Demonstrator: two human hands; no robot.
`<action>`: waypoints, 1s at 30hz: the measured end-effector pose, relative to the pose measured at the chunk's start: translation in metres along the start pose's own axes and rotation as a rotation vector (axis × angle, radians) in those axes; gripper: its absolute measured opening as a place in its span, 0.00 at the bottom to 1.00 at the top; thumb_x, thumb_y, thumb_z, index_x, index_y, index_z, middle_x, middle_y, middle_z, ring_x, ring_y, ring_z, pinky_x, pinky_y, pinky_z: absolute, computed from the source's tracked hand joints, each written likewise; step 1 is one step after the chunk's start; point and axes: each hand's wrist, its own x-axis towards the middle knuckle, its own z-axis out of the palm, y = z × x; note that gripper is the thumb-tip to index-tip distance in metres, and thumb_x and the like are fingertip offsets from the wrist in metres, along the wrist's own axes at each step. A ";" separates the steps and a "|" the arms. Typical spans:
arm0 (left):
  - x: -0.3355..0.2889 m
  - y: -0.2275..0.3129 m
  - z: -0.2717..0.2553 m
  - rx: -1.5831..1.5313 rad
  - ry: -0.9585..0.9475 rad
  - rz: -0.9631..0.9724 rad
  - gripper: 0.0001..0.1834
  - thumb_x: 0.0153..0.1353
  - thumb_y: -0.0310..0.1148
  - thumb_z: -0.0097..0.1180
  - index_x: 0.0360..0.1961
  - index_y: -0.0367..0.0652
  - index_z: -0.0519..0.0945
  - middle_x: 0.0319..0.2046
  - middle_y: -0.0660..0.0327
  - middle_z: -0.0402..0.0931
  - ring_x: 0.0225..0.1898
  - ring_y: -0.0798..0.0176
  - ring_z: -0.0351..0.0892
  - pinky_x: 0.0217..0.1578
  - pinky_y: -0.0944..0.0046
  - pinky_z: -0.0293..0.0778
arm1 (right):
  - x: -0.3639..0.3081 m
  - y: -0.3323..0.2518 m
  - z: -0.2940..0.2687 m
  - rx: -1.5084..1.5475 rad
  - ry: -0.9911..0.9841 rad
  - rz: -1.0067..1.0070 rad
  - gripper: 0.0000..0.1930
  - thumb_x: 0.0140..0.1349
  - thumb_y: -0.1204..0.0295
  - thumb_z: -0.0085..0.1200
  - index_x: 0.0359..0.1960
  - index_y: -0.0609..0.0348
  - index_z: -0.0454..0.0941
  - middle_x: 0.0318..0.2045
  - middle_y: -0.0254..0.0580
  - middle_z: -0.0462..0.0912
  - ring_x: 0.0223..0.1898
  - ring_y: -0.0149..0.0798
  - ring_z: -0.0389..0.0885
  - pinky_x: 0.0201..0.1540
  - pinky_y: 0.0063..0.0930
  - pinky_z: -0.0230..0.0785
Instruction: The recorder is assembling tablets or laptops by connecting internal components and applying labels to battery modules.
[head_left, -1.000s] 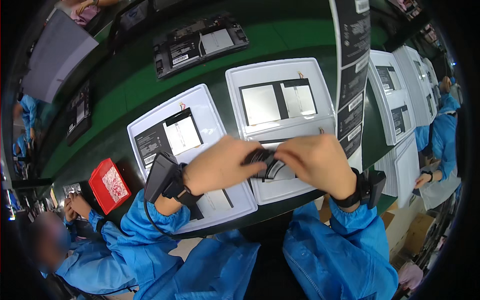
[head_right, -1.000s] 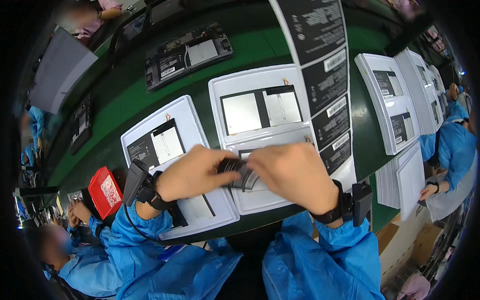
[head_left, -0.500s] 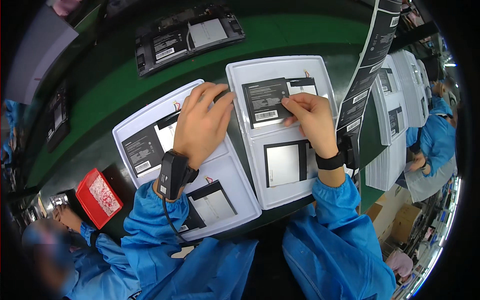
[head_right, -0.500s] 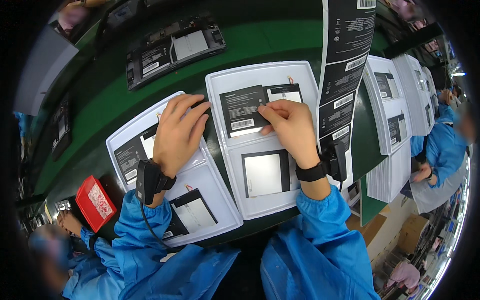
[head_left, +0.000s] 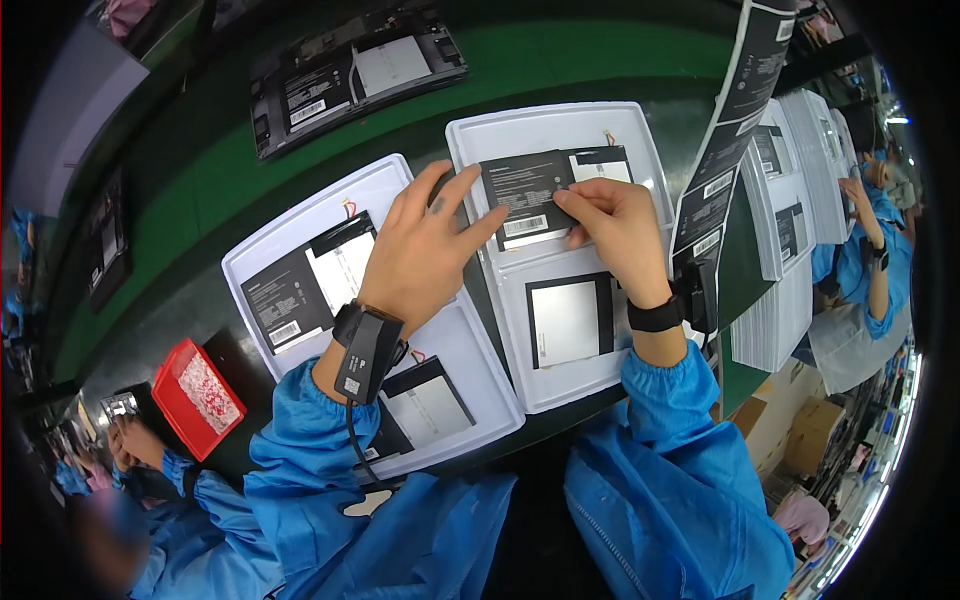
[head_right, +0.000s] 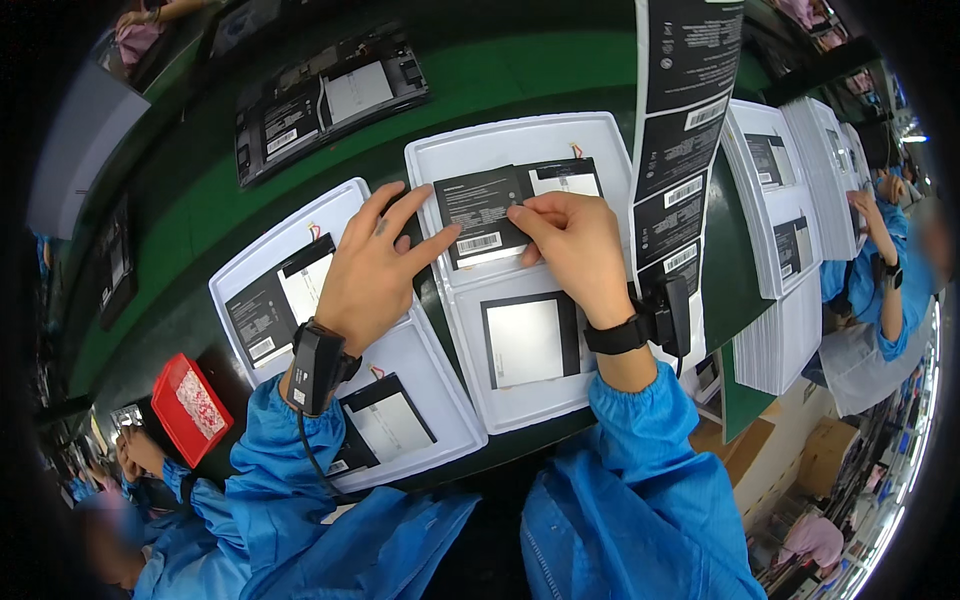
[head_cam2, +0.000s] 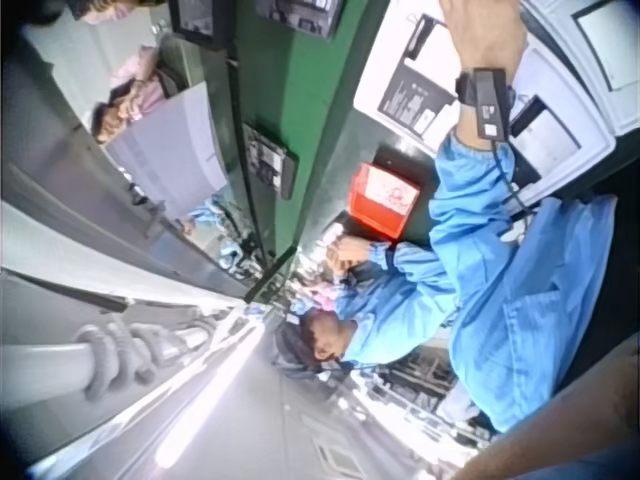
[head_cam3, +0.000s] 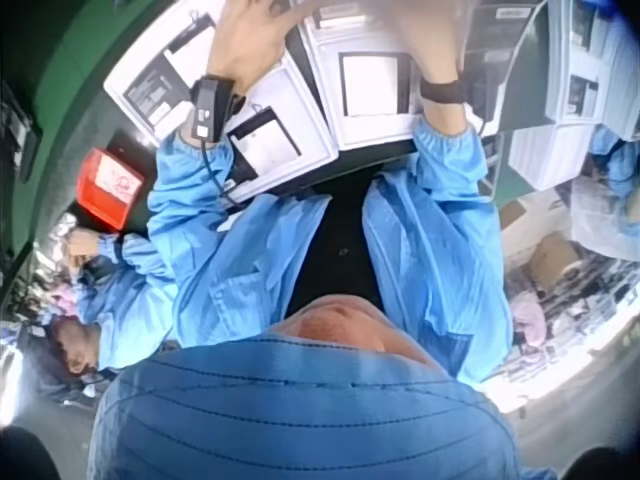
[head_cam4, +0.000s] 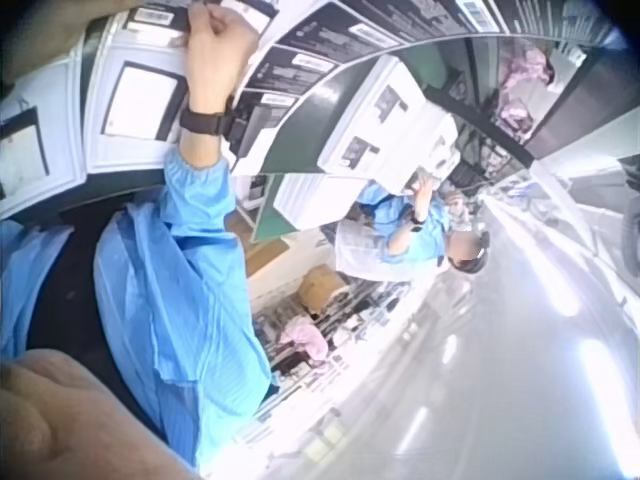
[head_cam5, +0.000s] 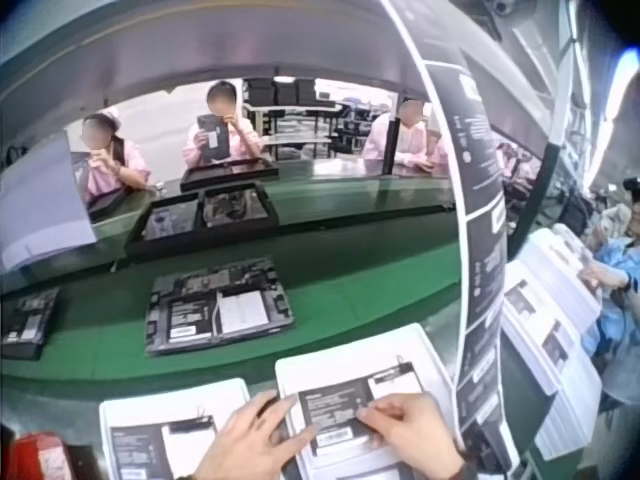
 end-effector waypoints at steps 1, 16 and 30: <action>0.000 0.001 -0.001 0.003 -0.001 0.006 0.31 0.54 0.15 0.55 0.55 0.59 0.85 0.66 0.56 0.69 0.68 0.45 0.66 0.61 0.47 0.72 | -0.001 -0.002 0.000 -0.033 0.001 0.006 0.13 0.65 0.72 0.63 0.43 0.75 0.84 0.27 0.46 0.88 0.22 0.31 0.85 0.26 0.19 0.72; 0.039 0.057 0.018 -0.027 -0.259 0.214 0.56 0.60 0.64 0.61 0.73 0.28 0.57 0.74 0.32 0.52 0.78 0.38 0.49 0.76 0.42 0.47 | -0.113 0.005 -0.028 -0.438 -0.117 -0.696 0.16 0.58 0.82 0.58 0.49 0.68 0.81 0.55 0.55 0.82 0.50 0.58 0.84 0.52 0.43 0.78; 0.094 0.186 0.050 -1.880 -0.132 -0.348 0.18 0.74 0.39 0.56 0.53 0.35 0.82 0.44 0.62 0.85 0.47 0.71 0.81 0.49 0.68 0.76 | -0.108 0.052 -0.162 0.029 0.345 -0.365 0.07 0.63 0.82 0.64 0.43 0.66 0.86 0.40 0.38 0.88 0.38 0.26 0.84 0.44 0.19 0.75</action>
